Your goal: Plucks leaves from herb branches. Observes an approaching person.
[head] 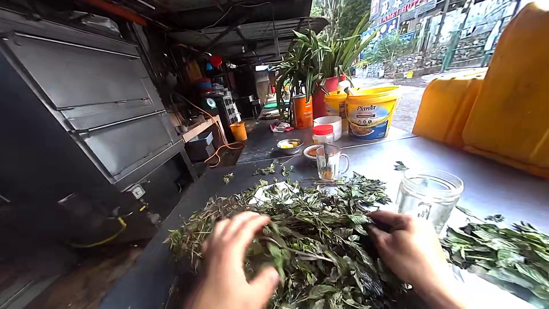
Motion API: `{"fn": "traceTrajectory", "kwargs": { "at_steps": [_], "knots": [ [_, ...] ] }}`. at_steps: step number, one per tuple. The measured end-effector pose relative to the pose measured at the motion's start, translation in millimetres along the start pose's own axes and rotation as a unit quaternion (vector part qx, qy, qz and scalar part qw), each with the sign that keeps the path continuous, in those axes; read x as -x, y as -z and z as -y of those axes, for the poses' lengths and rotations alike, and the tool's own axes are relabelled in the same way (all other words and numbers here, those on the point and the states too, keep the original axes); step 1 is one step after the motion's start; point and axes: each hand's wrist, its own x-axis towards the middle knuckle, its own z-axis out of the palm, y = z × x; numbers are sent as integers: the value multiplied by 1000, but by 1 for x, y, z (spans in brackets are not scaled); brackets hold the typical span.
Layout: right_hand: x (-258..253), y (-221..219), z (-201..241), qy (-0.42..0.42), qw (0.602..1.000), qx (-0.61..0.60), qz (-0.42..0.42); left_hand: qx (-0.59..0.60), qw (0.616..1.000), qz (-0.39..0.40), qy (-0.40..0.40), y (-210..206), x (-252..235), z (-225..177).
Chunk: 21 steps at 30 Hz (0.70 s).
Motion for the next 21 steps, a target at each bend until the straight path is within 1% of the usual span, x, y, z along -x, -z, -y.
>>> {"fn": "traceTrajectory", "kwargs": {
  "at_steps": [1,3,4,5,6,7,8,10,13,15,16,18,21],
  "knots": [
    [0,1,1,-5,1000,4,5,-19,996,83,3,-6,1,-12],
    [0,2,3,-13,1000,11,13,-66,970,226,54,-22,1,-34],
    [-1,2,4,-15,1000,14,17,-99,956,265,83,-32,-2,-39],
    [0,2,6,-14,1000,14,22,-120,949,272,102,-41,-5,-40],
    [-1,3,7,-7,1000,10,26,-128,951,257,114,-48,-10,-37],
    [-1,4,8,7,999,-1,31,-125,960,222,119,-53,-14,-32],
    [-1,5,8,31,999,-17,37,-119,966,190,129,-55,-18,-27],
    [0,5,7,105,991,-62,58,-90,980,118,135,-54,-22,-13],
    [4,3,10,229,957,-124,125,3,992,-32,123,-44,-22,9],
    [10,0,17,276,937,-131,173,75,984,-107,120,-33,-22,21],
    [14,-3,21,286,934,-98,191,120,976,-131,129,-27,-21,25],
    [18,-8,25,273,940,-3,206,213,948,-166,167,-16,-21,27],
    [15,-18,16,200,966,44,160,311,904,-207,207,2,-20,28]
  ]
}}
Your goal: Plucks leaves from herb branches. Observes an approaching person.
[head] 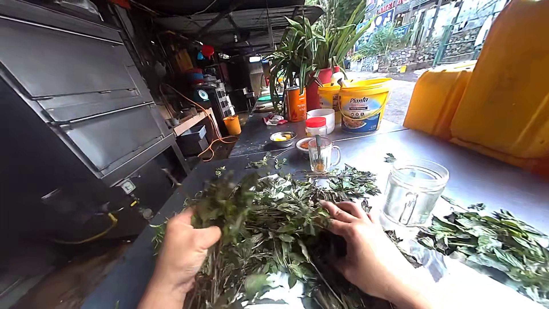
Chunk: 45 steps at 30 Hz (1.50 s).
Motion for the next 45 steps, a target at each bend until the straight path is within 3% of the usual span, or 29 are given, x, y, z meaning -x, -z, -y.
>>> {"fn": "traceTrajectory", "kwargs": {
  "at_steps": [5,10,15,19,22,25,28,32,39,41,43,45],
  "knots": [
    [-4,1,-22,-76,996,13,-55,68,997,-26,41,18,-12,6],
    [-4,5,-30,-112,991,-4,-78,31,992,-72,97,28,-22,20],
    [-2,12,-14,-10,987,-81,-142,1,979,-165,118,27,-25,20],
    [2,14,-1,136,974,-151,-98,-83,969,-233,-2,7,-20,17],
    [6,12,6,158,981,-111,21,-237,957,-143,-91,-5,-14,23],
    [5,10,10,94,989,7,115,-374,922,-63,-74,-9,-13,27],
    [3,9,6,11,994,27,103,-464,884,0,-49,-10,-3,15],
    [-1,12,-4,-34,994,-42,98,-464,875,-9,-138,-19,18,0],
    [-4,16,-29,-37,985,-140,95,-306,872,-81,-373,-19,33,-9],
    [-5,19,-32,-47,981,-155,107,-240,883,-15,-402,-22,43,-16],
    [-6,20,-33,-49,980,-156,111,-188,886,139,-400,-32,53,-17],
    [-6,20,-32,-51,980,-154,115,-248,844,285,-380,-49,61,-9]
  ]
}}
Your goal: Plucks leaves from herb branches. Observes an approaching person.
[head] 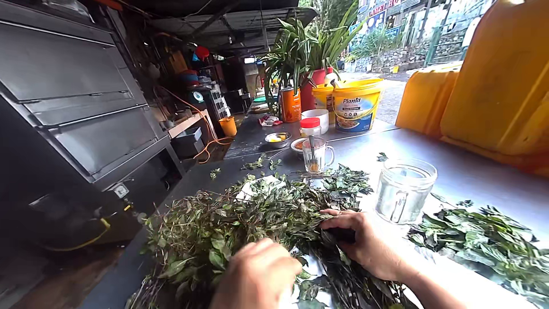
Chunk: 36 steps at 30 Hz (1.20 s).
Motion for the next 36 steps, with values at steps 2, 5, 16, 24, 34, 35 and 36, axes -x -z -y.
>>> {"fn": "traceTrajectory", "kwargs": {
  "at_steps": [2,5,16,24,34,35,36],
  "knots": [
    [0,0,2,-7,1000,-2,3,-72,981,172,61,-13,-5,-8],
    [0,1,5,-20,1000,0,12,-127,931,307,153,-22,-16,-8],
    [3,-12,21,150,967,-94,-181,441,872,-91,192,20,-4,13],
    [9,-9,42,250,933,-198,-166,530,809,-2,254,15,-5,10],
    [17,-17,61,117,850,-507,-84,453,862,12,228,8,-7,9],
    [17,-16,61,101,836,-533,-83,441,866,-11,236,10,-7,9],
    [17,-15,61,85,821,-557,-88,418,872,-47,252,13,-7,9]
  ]
}}
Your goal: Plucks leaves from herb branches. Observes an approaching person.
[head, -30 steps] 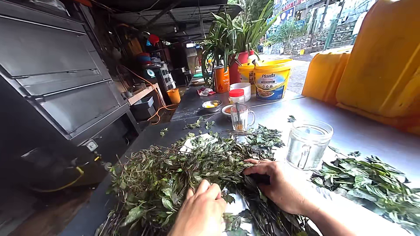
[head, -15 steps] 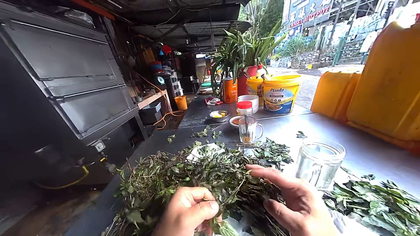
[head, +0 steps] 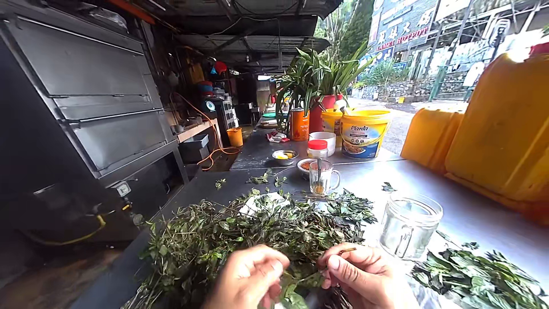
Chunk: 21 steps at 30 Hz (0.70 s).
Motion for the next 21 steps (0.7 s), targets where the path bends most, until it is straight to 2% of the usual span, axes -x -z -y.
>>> {"fn": "traceTrajectory", "kwargs": {
  "at_steps": [3,5,6,8,11,14,18,21],
  "knots": [
    [-1,2,4,-38,993,-89,-66,-85,979,-178,-57,6,-2,-1],
    [-1,3,6,-59,986,-123,-92,-74,963,-230,-118,8,0,-2],
    [-1,3,6,-65,985,-128,-95,-38,962,-223,-152,9,1,-2],
    [-1,2,4,-71,985,-128,-92,10,968,-152,-201,8,5,0],
    [1,-4,3,-81,985,-123,-89,-75,972,-28,-220,0,5,4],
    [1,-8,2,-91,985,-126,-71,-129,975,-4,-181,-18,8,6],
    [0,-2,-3,-70,990,-112,55,-12,993,12,-118,-21,9,6],
    [3,-9,3,-84,994,-54,51,22,997,19,-66,-18,9,2]
  ]
}}
